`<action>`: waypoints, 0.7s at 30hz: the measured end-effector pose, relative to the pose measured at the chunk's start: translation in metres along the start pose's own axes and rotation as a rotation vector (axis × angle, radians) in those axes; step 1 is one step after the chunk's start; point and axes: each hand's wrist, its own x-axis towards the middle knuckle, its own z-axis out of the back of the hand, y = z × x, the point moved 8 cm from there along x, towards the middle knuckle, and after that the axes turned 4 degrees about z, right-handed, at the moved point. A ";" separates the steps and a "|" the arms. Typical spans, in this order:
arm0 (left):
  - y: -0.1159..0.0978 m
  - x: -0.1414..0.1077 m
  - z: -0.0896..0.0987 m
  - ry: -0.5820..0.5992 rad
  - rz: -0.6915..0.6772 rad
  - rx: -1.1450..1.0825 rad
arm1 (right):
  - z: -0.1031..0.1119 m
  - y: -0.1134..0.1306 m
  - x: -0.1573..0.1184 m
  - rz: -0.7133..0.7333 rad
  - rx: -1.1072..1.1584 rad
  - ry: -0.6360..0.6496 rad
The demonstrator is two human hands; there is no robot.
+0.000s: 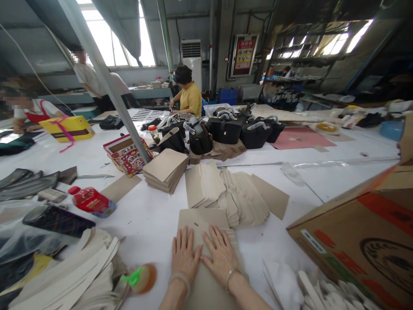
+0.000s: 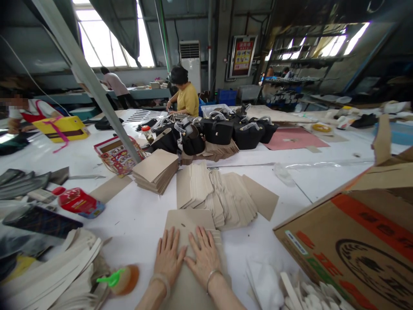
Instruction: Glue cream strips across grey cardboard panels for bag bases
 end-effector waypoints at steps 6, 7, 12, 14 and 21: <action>0.002 -0.019 -0.003 0.018 0.039 0.029 | -0.006 0.003 -0.013 0.015 0.044 0.033; 0.002 -0.020 -0.003 0.023 0.037 0.030 | -0.007 0.003 -0.014 0.016 0.049 0.039; 0.003 -0.024 -0.004 0.015 0.040 0.033 | -0.008 0.004 -0.017 0.014 0.039 0.047; 0.003 -0.027 -0.005 0.013 0.041 0.031 | -0.009 0.005 -0.019 0.020 0.032 0.047; -0.003 -0.017 0.033 -0.073 -0.017 -0.090 | -0.010 0.006 -0.020 0.019 0.023 0.056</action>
